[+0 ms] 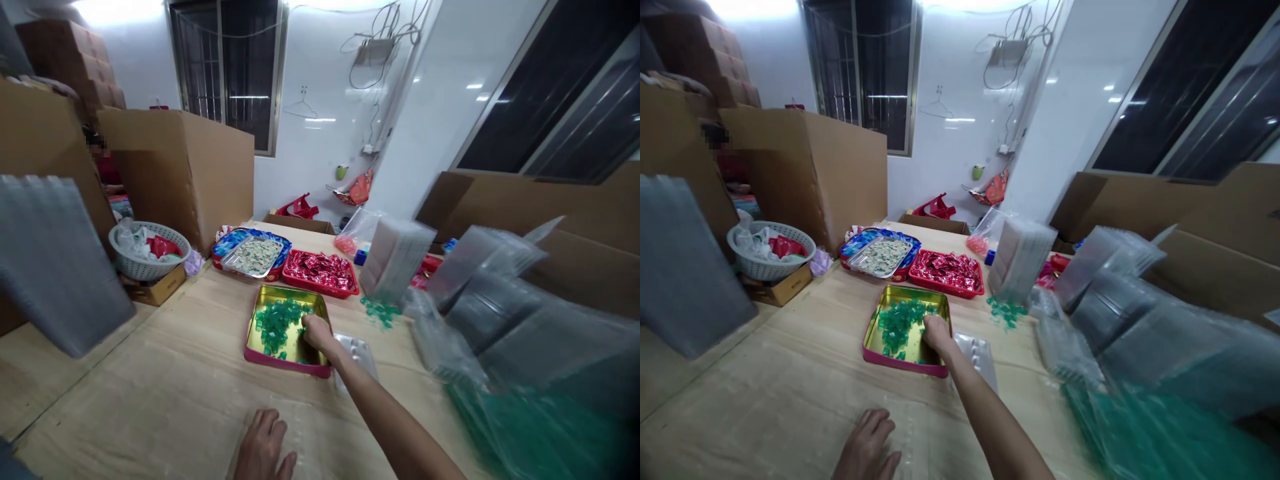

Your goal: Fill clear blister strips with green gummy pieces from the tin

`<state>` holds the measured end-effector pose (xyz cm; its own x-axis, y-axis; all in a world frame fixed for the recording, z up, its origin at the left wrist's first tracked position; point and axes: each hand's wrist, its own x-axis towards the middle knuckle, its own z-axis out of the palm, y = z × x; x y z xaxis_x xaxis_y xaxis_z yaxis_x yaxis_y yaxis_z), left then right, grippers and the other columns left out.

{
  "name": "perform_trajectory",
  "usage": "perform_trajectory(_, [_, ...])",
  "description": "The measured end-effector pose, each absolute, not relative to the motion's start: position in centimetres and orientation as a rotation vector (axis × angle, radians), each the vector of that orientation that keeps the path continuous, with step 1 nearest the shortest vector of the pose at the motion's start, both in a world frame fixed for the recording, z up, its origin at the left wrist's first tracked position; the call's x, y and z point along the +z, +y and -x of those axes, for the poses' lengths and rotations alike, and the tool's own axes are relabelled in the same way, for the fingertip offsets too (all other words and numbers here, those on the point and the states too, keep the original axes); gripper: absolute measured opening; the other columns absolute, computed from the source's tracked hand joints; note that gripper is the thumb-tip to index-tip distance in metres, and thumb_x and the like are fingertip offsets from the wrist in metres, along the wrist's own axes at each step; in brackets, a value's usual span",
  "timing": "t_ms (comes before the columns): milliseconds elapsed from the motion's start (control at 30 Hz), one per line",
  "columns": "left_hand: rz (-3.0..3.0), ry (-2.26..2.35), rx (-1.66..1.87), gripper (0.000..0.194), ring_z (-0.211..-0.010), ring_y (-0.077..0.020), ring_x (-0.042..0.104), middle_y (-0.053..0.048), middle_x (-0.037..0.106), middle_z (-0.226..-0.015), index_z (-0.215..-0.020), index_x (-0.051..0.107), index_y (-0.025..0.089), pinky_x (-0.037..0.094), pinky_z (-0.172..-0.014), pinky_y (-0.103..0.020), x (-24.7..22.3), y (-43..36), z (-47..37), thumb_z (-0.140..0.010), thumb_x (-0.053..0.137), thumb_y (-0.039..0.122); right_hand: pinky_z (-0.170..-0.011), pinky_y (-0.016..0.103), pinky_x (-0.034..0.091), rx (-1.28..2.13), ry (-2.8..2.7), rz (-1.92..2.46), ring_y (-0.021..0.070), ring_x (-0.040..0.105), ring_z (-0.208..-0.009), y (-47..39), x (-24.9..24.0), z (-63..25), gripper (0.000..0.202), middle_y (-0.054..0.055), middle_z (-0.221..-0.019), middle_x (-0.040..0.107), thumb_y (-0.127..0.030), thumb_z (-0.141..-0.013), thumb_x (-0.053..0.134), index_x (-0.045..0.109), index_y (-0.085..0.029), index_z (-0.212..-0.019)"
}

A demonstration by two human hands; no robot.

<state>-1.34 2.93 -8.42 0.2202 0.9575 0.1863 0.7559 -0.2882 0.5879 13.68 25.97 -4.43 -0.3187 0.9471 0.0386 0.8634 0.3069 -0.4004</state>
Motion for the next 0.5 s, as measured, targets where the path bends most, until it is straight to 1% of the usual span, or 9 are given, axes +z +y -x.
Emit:
perform_trajectory(100, [-2.026,1.563,0.873,0.019,-0.087,-0.0254,0.057,-0.012,0.063,-0.09,-0.084,0.061,0.014,0.047,-0.077,-0.039,-6.6,3.1,1.6,-0.067,0.053,0.016,-0.072,0.029,0.04,0.562,-2.236,1.582,0.0234,0.058,-0.085,25.8,-4.0,-14.1,0.017,0.011,-0.081,0.065,-0.001,-0.061,0.055,0.062,-0.014,-0.07])
perform_trajectory(200, [-1.759,1.58,0.964,0.015,-0.079,-0.0226,0.058,-0.01,0.064,-0.082,-0.08,0.062,0.015,0.047,-0.071,-0.035,-4.8,4.0,1.6,-0.071,0.051,0.02,-0.063,0.026,0.041,0.737,-2.178,1.442,0.018,0.059,-0.073,24.0,-2.9,-14.7,0.009,0.006,-0.074,0.065,-0.013,-0.067,0.06,0.063,-0.014,-0.075])
perform_trajectory(267, [-1.497,1.578,1.029,0.014,-0.073,-0.0204,0.058,-0.008,0.064,-0.078,-0.078,0.062,0.015,0.046,-0.067,-0.032,-3.6,5.2,1.4,-0.071,0.052,0.022,-0.058,0.024,0.042,0.941,-2.113,1.296,0.0152,0.058,-0.065,21.7,-2.2,-15.2,0.016,0.003,-0.071,0.064,-0.023,-0.069,0.063,0.063,-0.014,-0.082])
perform_trajectory(333, [-1.248,1.469,1.156,0.015,-0.073,-0.0188,0.059,-0.007,0.064,-0.079,-0.079,0.062,0.015,0.045,-0.068,-0.03,-2.7,6.4,1.0,-0.068,0.055,0.023,-0.055,0.024,0.042,1.292,-1.908,1.098,0.0133,0.057,-0.061,18.8,-1.7,-15.7,0.024,0.002,-0.07,0.064,-0.028,-0.066,0.068,0.064,-0.014,-0.085])
perform_trajectory(400, [-1.058,1.298,1.286,0.019,-0.077,-0.0179,0.059,-0.007,0.065,-0.081,-0.081,0.061,0.015,0.045,-0.07,-0.028,-2.0,7.2,0.3,-0.064,0.06,0.023,-0.055,0.024,0.041,1.633,-1.613,0.919,0.0118,0.056,-0.058,15.9,-1.4,-16.0,0.027,0.0,-0.068,0.063,-0.028,-0.059,0.075,0.065,-0.015,-0.081])
perform_trajectory(433, [-0.986,1.222,1.324,0.021,-0.077,-0.0173,0.058,-0.006,0.065,-0.081,-0.081,0.061,0.015,0.044,-0.07,-0.027,-1.7,7.4,0.0,-0.062,0.062,0.023,-0.055,0.024,0.041,1.744,-1.491,0.87,0.0111,0.055,-0.057,14.6,-1.4,-16.0,0.029,0.0,-0.067,0.063,-0.027,-0.055,0.078,0.065,-0.015,-0.078])
perform_trajectory(500, [-0.883,1.135,1.346,0.022,-0.071,-0.0148,0.057,-0.004,0.064,-0.074,-0.077,0.061,0.014,0.042,-0.066,-0.025,-1.5,7.3,-0.7,-0.057,0.067,0.021,-0.054,0.023,0.04,1.825,-1.378,0.867,0.0095,0.053,-0.054,12.7,-1.5,-16.1,0.029,-0.001,-0.064,0.062,-0.025,-0.05,0.08,0.066,-0.015,-0.073])
